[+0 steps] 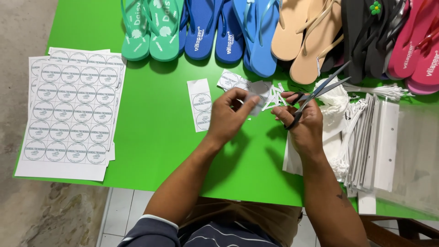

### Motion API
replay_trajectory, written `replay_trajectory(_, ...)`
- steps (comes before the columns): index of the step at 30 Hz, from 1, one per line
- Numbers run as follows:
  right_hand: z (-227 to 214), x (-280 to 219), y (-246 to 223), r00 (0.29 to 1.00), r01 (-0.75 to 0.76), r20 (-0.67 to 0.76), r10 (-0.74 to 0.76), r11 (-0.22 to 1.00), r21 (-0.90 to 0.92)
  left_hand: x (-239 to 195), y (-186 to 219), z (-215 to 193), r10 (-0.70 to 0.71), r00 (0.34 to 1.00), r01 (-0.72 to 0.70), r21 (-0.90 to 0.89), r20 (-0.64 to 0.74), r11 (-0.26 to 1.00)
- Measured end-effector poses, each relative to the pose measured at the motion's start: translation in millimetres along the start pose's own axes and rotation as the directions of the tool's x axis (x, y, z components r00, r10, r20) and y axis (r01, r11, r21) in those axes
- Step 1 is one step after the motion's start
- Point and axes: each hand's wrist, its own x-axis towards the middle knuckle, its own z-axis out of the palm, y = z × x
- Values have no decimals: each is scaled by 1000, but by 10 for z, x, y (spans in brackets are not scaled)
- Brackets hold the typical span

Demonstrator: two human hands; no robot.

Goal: Cutting out circular labels from a printed sheet of paper using scissors on a work table.

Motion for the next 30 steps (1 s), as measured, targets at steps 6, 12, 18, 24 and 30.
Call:
replay_trajectory(6,-18,28,-6,998,23,-60,-26,998,-52,169,39,-227,105,974,-110,-9,-200,994)
replay_trajectory(12,-62,52,94,998,27,-60,-32,996,-84,210,-34,-259,103,979,-84,113,-177,990)
replay_trajectory(18,-112,86,117,995,29,-91,-38,995,-92,477,-163,-677,271,846,-163,261,-459,952)
replay_trajectory(24,-159,95,134,991,49,-117,-61,994,-101,545,-339,-1243,284,806,47,534,-519,844)
replay_trajectory(30,-208,142,171,989,61,-125,-76,991,-117,469,-439,-1142,222,922,110,765,-317,635)
